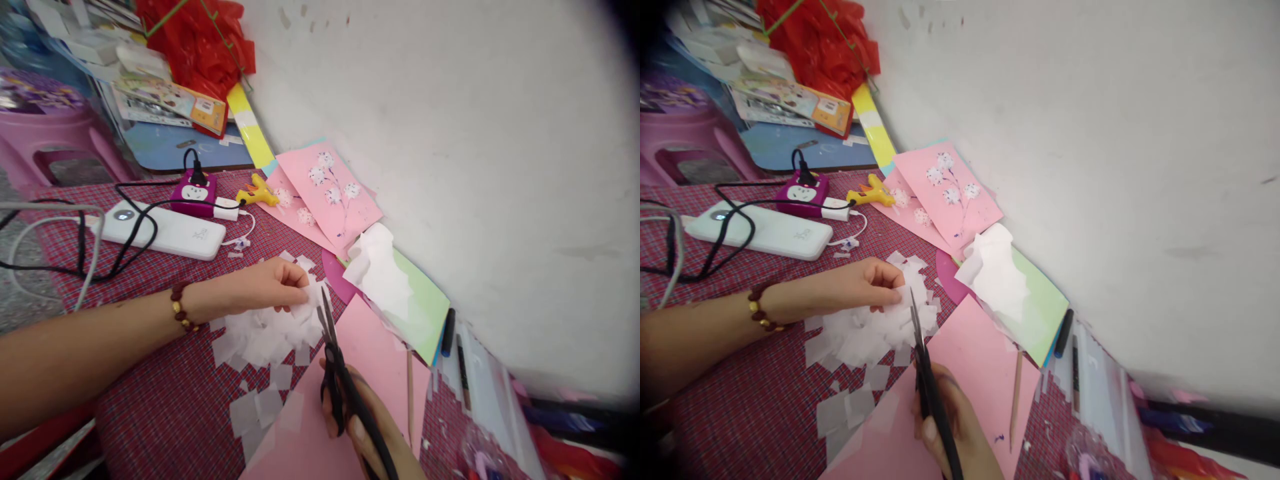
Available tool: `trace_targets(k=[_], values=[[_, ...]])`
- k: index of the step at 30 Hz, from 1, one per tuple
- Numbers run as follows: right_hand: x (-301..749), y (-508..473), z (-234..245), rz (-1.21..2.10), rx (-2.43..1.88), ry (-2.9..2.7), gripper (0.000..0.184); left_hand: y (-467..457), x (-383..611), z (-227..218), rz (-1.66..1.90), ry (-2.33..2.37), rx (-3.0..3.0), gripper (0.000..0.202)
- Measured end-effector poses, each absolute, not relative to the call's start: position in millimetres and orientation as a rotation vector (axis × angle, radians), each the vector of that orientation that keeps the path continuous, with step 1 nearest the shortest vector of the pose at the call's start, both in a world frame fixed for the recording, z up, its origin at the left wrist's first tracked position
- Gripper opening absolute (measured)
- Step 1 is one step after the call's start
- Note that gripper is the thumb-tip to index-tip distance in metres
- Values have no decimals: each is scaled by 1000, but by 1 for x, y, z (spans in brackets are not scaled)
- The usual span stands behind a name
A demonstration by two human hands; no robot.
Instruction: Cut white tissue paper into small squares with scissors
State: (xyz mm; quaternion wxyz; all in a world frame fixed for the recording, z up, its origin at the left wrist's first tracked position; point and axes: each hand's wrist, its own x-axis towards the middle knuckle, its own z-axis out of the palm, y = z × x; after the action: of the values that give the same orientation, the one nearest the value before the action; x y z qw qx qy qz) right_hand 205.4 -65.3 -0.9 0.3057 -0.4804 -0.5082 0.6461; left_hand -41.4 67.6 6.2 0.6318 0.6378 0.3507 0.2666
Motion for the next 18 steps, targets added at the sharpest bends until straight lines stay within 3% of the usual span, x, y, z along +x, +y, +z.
trace_targets(k=[18], values=[[204, -63, 8, 1649, -1398, -1458, 64, 67, -46, 10, 486, 727, 1380, 20]])
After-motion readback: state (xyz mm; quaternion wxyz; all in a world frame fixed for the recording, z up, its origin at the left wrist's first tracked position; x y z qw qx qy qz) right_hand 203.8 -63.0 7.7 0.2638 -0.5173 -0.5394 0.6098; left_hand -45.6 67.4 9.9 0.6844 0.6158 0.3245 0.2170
